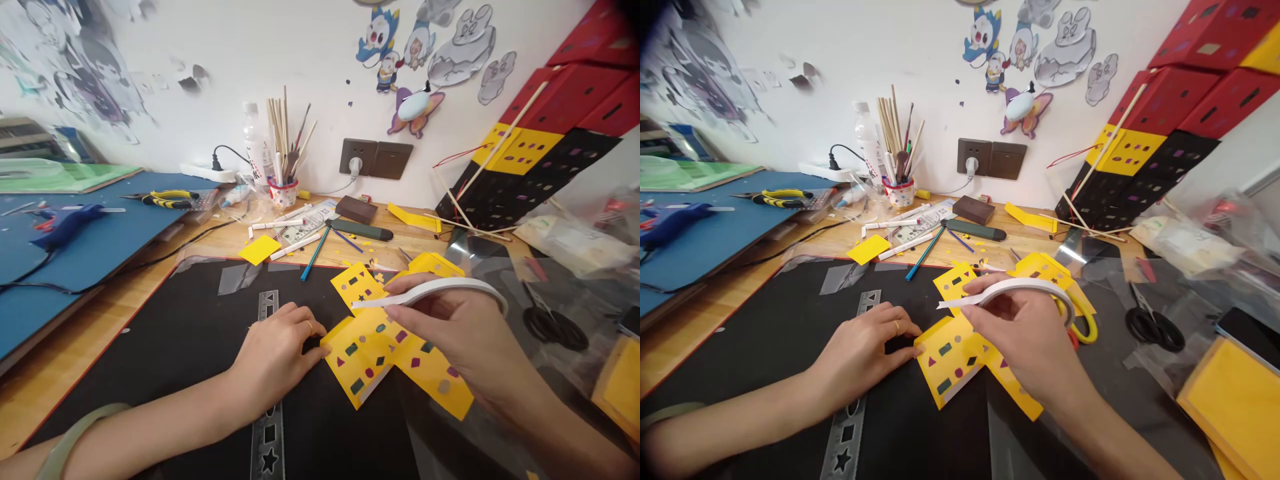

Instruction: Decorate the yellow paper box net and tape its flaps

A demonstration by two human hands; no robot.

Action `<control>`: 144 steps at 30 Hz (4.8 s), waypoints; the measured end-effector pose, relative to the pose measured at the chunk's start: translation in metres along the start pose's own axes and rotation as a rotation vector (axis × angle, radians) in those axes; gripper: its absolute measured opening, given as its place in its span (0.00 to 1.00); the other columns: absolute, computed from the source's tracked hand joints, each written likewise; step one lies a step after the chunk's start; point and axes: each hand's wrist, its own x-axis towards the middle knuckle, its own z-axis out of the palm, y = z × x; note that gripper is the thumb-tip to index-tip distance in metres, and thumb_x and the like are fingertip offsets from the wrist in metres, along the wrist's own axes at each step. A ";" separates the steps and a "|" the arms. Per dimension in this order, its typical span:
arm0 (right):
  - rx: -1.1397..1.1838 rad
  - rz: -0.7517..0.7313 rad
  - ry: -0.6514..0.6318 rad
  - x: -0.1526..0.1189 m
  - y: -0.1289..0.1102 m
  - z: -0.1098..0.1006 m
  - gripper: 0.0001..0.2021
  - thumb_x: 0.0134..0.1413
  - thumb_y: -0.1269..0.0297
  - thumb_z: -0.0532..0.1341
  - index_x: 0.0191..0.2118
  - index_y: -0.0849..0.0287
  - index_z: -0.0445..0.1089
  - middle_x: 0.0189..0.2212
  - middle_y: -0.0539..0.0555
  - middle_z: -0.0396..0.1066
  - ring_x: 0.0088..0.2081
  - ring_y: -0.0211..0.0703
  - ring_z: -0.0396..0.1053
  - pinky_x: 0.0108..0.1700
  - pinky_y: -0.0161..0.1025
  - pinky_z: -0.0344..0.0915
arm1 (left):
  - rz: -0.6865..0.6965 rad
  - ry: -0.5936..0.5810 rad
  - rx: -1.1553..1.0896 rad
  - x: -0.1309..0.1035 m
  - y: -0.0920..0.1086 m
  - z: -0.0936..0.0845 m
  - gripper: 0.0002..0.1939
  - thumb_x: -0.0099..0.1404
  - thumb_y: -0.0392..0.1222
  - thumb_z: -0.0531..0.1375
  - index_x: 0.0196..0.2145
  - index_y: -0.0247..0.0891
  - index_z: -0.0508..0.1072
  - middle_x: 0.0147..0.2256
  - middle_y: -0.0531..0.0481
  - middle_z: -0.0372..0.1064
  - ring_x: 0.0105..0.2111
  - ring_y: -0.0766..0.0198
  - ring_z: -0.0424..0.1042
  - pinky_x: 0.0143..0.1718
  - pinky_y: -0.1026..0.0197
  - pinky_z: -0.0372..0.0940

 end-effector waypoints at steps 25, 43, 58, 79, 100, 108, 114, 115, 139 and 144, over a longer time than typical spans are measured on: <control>-0.153 0.396 -0.390 0.031 0.028 0.029 0.06 0.43 0.64 0.59 0.30 0.58 0.64 0.19 0.46 0.63 0.19 0.32 0.57 0.20 0.32 0.48 | 0.424 -0.062 0.220 -0.016 -0.002 0.012 0.14 0.66 0.29 0.44 0.41 0.28 0.67 0.37 0.43 0.64 0.33 0.60 0.62 0.28 0.60 0.68; 0.360 0.623 -0.297 0.029 0.026 0.023 0.07 0.46 0.69 0.62 0.30 0.58 0.61 0.29 0.52 0.72 0.35 0.40 0.72 0.44 0.40 0.66 | 0.411 -0.135 -0.062 0.020 -0.019 0.001 0.14 0.64 0.30 0.49 0.44 0.37 0.66 0.41 0.48 0.65 0.40 0.60 0.60 0.34 0.62 0.65; -0.041 0.402 -0.238 0.035 0.020 0.014 0.06 0.45 0.65 0.61 0.29 0.56 0.62 0.25 0.46 0.65 0.26 0.35 0.66 0.25 0.31 0.60 | 0.317 -0.112 0.070 0.022 0.001 0.006 0.15 0.68 0.46 0.46 0.45 0.38 0.66 0.39 0.46 0.63 0.39 0.56 0.60 0.31 0.58 0.65; 0.034 0.481 -0.283 0.044 0.028 0.020 0.05 0.44 0.71 0.58 0.26 0.58 0.59 0.12 0.40 0.54 0.13 0.27 0.46 0.19 0.30 0.47 | 0.544 -0.156 0.285 0.016 0.008 0.019 0.26 0.65 0.56 0.46 0.48 0.30 0.64 0.45 0.42 0.61 0.43 0.54 0.60 0.40 0.56 0.59; -0.009 0.391 -0.351 0.029 0.005 0.030 0.09 0.38 0.67 0.64 0.28 0.58 0.64 0.27 0.49 0.68 0.33 0.41 0.67 0.34 0.35 0.59 | 0.486 0.037 0.616 -0.035 0.033 0.022 0.26 0.61 0.57 0.53 0.43 0.31 0.73 0.49 0.44 0.65 0.51 0.57 0.53 0.44 0.59 0.55; -0.117 0.459 -0.331 0.021 0.014 0.037 0.07 0.36 0.68 0.63 0.26 0.58 0.65 0.24 0.48 0.66 0.29 0.40 0.65 0.30 0.35 0.57 | 0.485 0.059 0.605 -0.044 0.030 0.026 0.20 0.65 0.50 0.51 0.46 0.32 0.70 0.50 0.44 0.63 0.43 0.61 0.59 0.40 0.61 0.55; -0.125 0.460 -0.387 0.021 0.017 0.037 0.08 0.37 0.67 0.63 0.27 0.58 0.63 0.25 0.49 0.66 0.31 0.42 0.67 0.30 0.35 0.57 | 0.509 0.038 0.602 -0.046 0.028 0.026 0.19 0.68 0.44 0.47 0.48 0.30 0.68 0.51 0.42 0.62 0.43 0.59 0.60 0.40 0.61 0.55; -0.120 0.457 -0.390 0.021 0.017 0.037 0.07 0.37 0.67 0.62 0.27 0.58 0.63 0.25 0.49 0.67 0.32 0.42 0.67 0.31 0.35 0.57 | 0.507 0.034 0.598 -0.046 0.028 0.026 0.18 0.68 0.43 0.47 0.48 0.30 0.67 0.51 0.43 0.62 0.43 0.59 0.59 0.40 0.60 0.55; -0.359 0.468 -0.468 0.026 0.012 0.042 0.06 0.40 0.67 0.59 0.29 0.57 0.62 0.26 0.48 0.67 0.31 0.41 0.66 0.31 0.36 0.59 | 0.492 0.091 0.509 -0.047 0.025 0.025 0.18 0.68 0.43 0.49 0.47 0.28 0.68 0.50 0.44 0.64 0.43 0.60 0.59 0.42 0.60 0.57; -0.385 0.423 -0.455 0.025 0.016 0.042 0.06 0.39 0.68 0.58 0.29 0.57 0.62 0.26 0.49 0.67 0.31 0.41 0.67 0.31 0.35 0.59 | 0.486 0.205 0.317 -0.043 0.023 0.015 0.12 0.67 0.36 0.49 0.39 0.32 0.72 0.39 0.49 0.70 0.37 0.61 0.62 0.40 0.59 0.59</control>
